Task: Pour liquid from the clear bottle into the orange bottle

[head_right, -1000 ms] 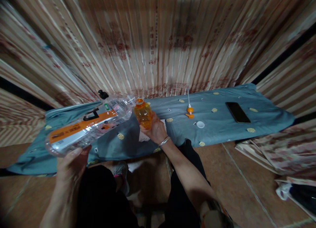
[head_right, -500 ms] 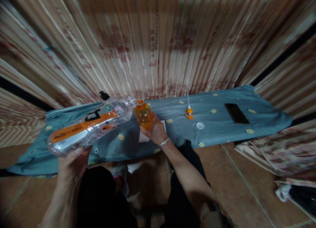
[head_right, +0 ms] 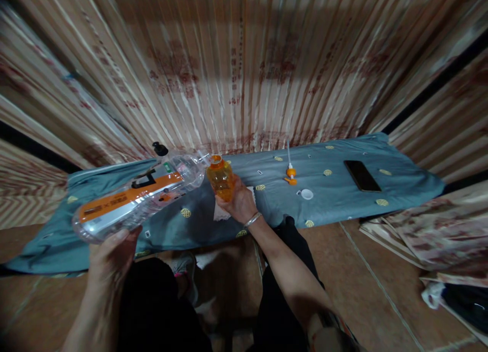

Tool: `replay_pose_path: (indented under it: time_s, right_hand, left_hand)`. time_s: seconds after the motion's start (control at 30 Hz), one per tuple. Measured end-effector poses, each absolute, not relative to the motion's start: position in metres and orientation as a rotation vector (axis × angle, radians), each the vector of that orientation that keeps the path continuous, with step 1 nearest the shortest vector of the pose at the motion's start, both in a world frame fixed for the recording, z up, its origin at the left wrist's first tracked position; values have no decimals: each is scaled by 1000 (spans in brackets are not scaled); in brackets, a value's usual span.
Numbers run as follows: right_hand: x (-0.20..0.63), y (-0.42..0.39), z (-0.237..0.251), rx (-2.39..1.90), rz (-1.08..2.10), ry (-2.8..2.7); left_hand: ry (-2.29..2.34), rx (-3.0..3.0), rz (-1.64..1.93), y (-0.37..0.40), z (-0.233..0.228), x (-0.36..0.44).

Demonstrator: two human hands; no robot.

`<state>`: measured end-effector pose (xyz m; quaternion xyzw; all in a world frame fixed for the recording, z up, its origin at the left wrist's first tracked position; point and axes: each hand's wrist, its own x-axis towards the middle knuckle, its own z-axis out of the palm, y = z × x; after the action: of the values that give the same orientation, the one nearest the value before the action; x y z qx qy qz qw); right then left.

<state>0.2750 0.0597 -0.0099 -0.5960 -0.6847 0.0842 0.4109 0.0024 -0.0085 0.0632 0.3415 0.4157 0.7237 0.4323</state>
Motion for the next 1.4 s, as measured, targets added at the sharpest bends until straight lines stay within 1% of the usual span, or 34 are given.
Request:
replay_pose_path:
  time_s: [0.33,0.6,1.1,1.4]
  right_hand:
    - [273,60,-8,-1490,182,-1723]
    - [274,59,-7,-1487,234,-1708]
    - [274,60,-11,-1489,175,-1727]
    - [274,60,-10,-1490,207,-1720]
  left_hand:
    - [1075,932,1730,-7,53,-10]
    - [1056,892,1768,-9,56,-4]
    - [1050,919,1726,-4,46,-19]
    - [1085,967,1704,-5,55,-14]
